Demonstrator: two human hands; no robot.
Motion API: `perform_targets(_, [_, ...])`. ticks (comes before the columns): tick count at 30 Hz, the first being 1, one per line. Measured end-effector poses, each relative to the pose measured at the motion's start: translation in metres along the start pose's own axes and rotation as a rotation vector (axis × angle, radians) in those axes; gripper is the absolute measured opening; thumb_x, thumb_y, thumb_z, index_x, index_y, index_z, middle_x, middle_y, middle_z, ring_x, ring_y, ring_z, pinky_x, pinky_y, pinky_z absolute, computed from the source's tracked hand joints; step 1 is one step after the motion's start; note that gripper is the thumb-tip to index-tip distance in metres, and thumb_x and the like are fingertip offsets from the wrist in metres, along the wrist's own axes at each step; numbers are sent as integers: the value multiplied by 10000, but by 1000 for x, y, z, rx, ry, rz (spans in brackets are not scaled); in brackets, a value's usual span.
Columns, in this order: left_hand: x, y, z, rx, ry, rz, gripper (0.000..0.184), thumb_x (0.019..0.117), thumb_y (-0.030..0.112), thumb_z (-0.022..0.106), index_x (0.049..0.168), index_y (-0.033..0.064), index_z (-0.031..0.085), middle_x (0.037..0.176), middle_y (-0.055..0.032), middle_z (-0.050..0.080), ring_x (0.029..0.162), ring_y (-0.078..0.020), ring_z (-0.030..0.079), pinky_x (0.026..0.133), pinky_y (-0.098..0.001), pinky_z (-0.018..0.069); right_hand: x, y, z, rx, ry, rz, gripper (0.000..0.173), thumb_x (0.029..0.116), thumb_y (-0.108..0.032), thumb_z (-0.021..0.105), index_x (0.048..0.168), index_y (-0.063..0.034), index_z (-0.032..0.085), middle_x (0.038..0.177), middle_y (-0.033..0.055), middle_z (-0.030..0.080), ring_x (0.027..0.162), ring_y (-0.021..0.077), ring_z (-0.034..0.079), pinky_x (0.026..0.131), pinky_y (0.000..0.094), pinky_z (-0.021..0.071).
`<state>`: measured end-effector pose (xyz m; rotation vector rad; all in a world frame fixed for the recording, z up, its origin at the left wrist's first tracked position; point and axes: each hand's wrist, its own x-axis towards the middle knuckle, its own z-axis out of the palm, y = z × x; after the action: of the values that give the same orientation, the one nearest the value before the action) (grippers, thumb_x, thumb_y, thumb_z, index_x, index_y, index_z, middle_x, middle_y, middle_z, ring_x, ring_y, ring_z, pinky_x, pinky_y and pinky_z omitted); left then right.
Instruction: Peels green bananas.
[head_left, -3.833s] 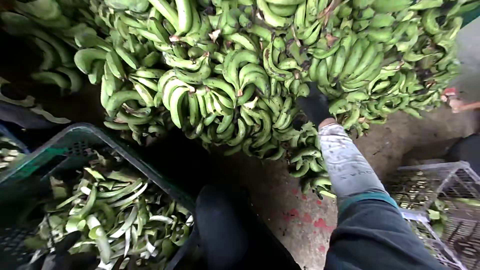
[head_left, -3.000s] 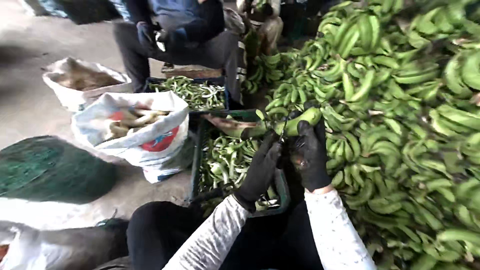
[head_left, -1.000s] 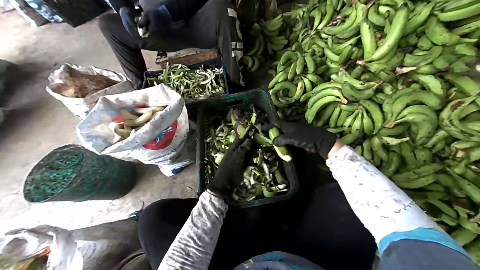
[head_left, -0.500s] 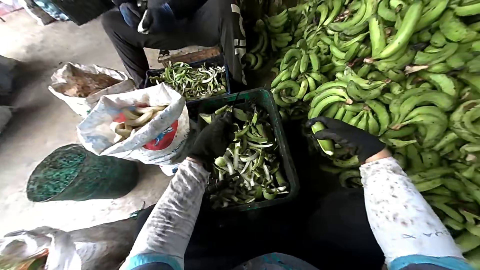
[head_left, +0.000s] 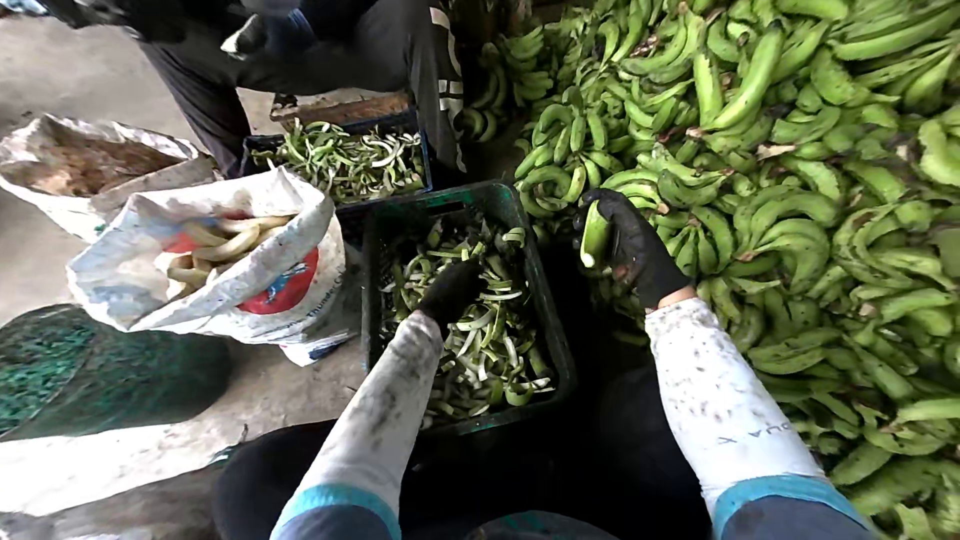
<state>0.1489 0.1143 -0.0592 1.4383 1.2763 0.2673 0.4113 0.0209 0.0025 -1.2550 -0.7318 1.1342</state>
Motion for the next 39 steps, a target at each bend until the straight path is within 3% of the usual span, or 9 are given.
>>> perform_targets(2, [-25,-10,6,-156,58,44,489,1089,519,352,1249,130,600,902,-38,627,701,-130,565,635,-321,492,-1,-4,14,141,54,65,303,1051,-360,442,1238,-169,586,866,43,630,694,174,631,560,328,545])
perform_targets(6, [-82,-11,23,-90,61,372,434,1116,373,347,1399,95,522,977,-83,655,816,-158,652,754,-354,578,-9,-4,49,327,72,30,291,1052,-334,420,1153,-153,624,781,46,631,605,181,619,491,341,539])
perform_targets(8, [-108,-7,37,-50,54,534,437,1104,337,344,1376,52,533,931,-49,624,779,-100,617,721,-295,560,-24,6,65,355,27,-39,286,1044,-373,430,1184,-212,620,822,-2,631,642,142,617,547,325,546])
perform_targets(12, [-133,-9,56,-112,77,683,575,1082,530,337,1230,51,620,838,25,625,730,-39,600,690,-245,544,-43,21,88,364,-20,-205,270,1042,-399,436,1198,-252,600,849,-22,596,630,103,582,541,275,531])
perform_targets(18, [-143,-15,59,-140,35,653,649,1048,619,350,1223,51,611,806,31,604,714,-57,595,680,-263,547,-49,28,100,467,73,-322,278,1068,-365,405,1202,-240,614,849,-22,603,625,84,580,544,247,532])
perform_targets(27, [-146,-16,60,-82,35,611,611,1067,572,333,1224,48,606,806,21,610,693,-66,600,673,-269,555,-34,19,106,559,178,-396,237,1045,-264,416,1084,-119,599,778,13,581,588,119,573,511,290,538])
perform_targets(31, [-141,-19,63,0,90,578,605,1070,563,310,1219,58,608,812,30,594,706,-51,577,680,-258,529,-60,27,106,434,105,-285,305,1075,-407,387,1238,-246,588,851,-29,589,628,91,582,550,270,544])
perform_targets(35, [-134,-22,68,-5,144,614,638,1061,596,305,1188,51,611,841,32,601,733,-27,580,701,-236,532,-71,28,111,481,52,-211,301,1071,-414,381,1190,-251,604,827,-29,588,614,86,564,533,259,516])
perform_targets(39, [-126,-22,64,-34,152,572,518,1077,471,346,1210,33,588,856,21,601,760,-30,587,728,-244,532,-98,36,114,427,-56,11,385,1062,-530,307,1155,-285,588,781,-44,585,584,70,555,506,239,484])
